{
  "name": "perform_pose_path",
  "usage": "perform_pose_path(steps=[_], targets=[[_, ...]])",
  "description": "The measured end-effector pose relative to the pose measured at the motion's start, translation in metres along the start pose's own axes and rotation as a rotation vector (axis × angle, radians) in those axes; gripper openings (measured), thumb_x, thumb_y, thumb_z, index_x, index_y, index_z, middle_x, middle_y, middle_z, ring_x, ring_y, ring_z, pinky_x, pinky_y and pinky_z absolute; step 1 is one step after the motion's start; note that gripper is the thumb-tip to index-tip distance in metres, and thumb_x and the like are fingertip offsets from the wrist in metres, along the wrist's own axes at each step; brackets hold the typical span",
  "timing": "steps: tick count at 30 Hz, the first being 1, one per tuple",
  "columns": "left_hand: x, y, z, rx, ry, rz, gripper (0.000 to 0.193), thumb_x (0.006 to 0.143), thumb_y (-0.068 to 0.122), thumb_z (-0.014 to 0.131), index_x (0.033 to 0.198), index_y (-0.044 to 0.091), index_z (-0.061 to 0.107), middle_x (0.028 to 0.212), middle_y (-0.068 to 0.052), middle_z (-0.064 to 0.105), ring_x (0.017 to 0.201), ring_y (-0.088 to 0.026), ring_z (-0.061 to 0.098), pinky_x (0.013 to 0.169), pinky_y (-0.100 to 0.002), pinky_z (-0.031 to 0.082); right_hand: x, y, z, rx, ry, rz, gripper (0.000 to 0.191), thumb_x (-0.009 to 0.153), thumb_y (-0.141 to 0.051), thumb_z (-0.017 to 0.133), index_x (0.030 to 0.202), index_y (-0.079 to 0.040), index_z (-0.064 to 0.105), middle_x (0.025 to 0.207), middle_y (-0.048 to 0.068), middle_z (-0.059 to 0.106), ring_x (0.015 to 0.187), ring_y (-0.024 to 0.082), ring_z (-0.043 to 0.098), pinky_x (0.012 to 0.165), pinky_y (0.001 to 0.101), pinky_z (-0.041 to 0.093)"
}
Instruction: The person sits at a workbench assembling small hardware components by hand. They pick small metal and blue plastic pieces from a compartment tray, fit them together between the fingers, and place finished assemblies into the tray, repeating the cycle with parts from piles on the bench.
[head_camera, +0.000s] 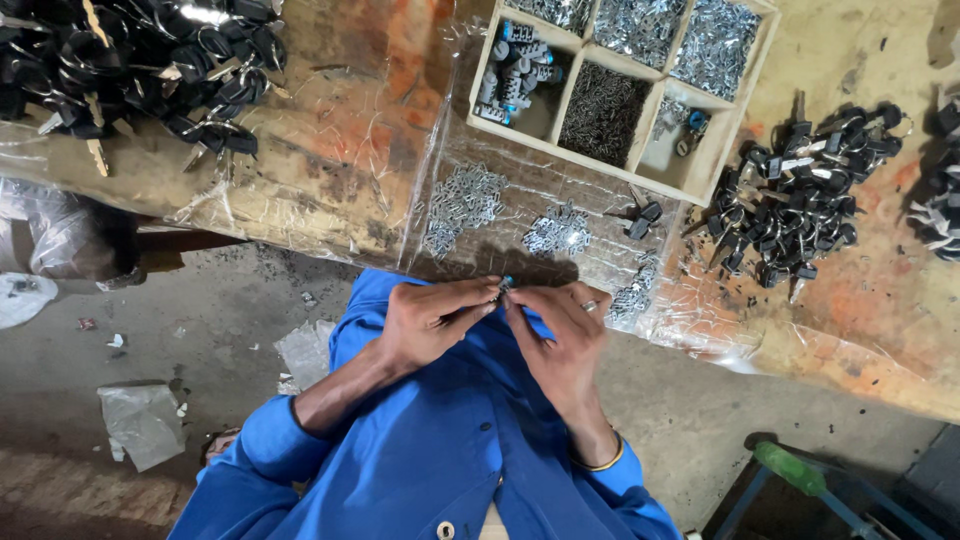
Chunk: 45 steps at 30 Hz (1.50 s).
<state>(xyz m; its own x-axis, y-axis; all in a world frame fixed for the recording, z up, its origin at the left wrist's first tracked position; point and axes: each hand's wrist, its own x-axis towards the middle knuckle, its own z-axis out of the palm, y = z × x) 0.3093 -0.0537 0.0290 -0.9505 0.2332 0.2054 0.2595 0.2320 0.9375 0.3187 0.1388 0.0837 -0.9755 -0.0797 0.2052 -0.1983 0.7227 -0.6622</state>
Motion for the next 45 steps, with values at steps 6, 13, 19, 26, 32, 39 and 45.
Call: perform_pose_path(steps=[6, 13, 19, 26, 32, 39, 45], targets=[[0.0, 0.005, -0.003, -0.158, -0.061, -0.22, 0.024, 0.088, 0.004, 0.081, 0.111, 0.003, 0.077, 0.113, -0.011, 0.079, 0.063, -0.011, 0.076, 0.053, -0.023, 0.061, 0.001, 0.015, -0.017, -0.053, -0.069, 0.08, 0.03, 0.089, -0.018, 0.085, 0.118, -0.022, 0.081, 0.122, 0.0, 0.06, 0.109, 0.021, 0.056, 0.093, 0.0383, 0.038], [0.004, 0.011, -0.003, -0.302, -0.021, -0.42, 0.025, 0.086, 0.005, 0.082, 0.11, 0.003, 0.078, 0.111, -0.012, 0.08, 0.057, -0.01, 0.073, 0.046, -0.021, 0.056, -0.002, 0.013, -0.017, -0.217, -0.055, 0.024, 0.046, 0.085, -0.033, 0.089, 0.125, -0.018, 0.072, 0.149, 0.006, 0.051, 0.136, 0.034, 0.043, 0.113, 0.0504, 0.027], [0.005, 0.007, 0.0, -0.324, 0.0, -0.438, 0.022, 0.085, 0.003, 0.083, 0.107, 0.002, 0.079, 0.109, -0.012, 0.08, 0.056, -0.009, 0.072, 0.045, -0.021, 0.055, -0.004, 0.017, -0.022, -0.221, -0.065, -0.02, 0.055, 0.082, -0.039, 0.089, 0.13, -0.021, 0.071, 0.153, 0.011, 0.047, 0.137, 0.035, 0.041, 0.114, 0.0499, 0.025], [0.005, 0.003, 0.005, -0.325, 0.011, -0.439, 0.022, 0.085, 0.003, 0.083, 0.106, 0.001, 0.079, 0.108, -0.011, 0.08, 0.056, -0.009, 0.072, 0.045, -0.021, 0.055, -0.014, 0.027, -0.018, -0.296, -0.058, -0.03, 0.049, 0.077, -0.033, 0.091, 0.122, -0.023, 0.075, 0.15, 0.006, 0.051, 0.135, 0.034, 0.043, 0.113, 0.0525, 0.023], [0.004, 0.004, 0.005, -0.326, 0.003, -0.431, 0.023, 0.085, 0.004, 0.084, 0.107, 0.003, 0.079, 0.108, -0.011, 0.081, 0.056, -0.009, 0.072, 0.045, -0.021, 0.055, -0.019, 0.031, -0.02, -0.078, -0.056, -0.109, 0.023, 0.083, -0.008, 0.088, 0.102, -0.015, 0.076, 0.11, -0.005, 0.071, 0.105, 0.018, 0.062, 0.102, 0.0387, 0.036], [0.002, 0.006, 0.005, -0.26, -0.011, -0.361, 0.022, 0.085, 0.007, 0.085, 0.106, 0.005, 0.079, 0.105, -0.009, 0.081, 0.055, -0.008, 0.071, 0.045, -0.021, 0.054, -0.011, 0.01, -0.011, 0.145, 0.06, 0.028, 0.016, 0.091, 0.0, 0.079, 0.105, -0.008, 0.074, 0.106, 0.002, 0.076, 0.093, 0.019, 0.07, 0.093, 0.0321, 0.041], [-0.001, 0.004, 0.007, -0.161, -0.024, -0.312, 0.024, 0.084, 0.007, 0.085, 0.106, 0.004, 0.079, 0.106, -0.01, 0.081, 0.067, -0.014, 0.074, 0.055, -0.025, 0.059, -0.005, -0.002, 0.004, 0.5, 0.071, 0.321, 0.022, 0.087, -0.005, 0.082, 0.105, -0.008, 0.068, 0.099, 0.0, 0.074, 0.087, 0.012, 0.07, 0.08, 0.0264, 0.054]])
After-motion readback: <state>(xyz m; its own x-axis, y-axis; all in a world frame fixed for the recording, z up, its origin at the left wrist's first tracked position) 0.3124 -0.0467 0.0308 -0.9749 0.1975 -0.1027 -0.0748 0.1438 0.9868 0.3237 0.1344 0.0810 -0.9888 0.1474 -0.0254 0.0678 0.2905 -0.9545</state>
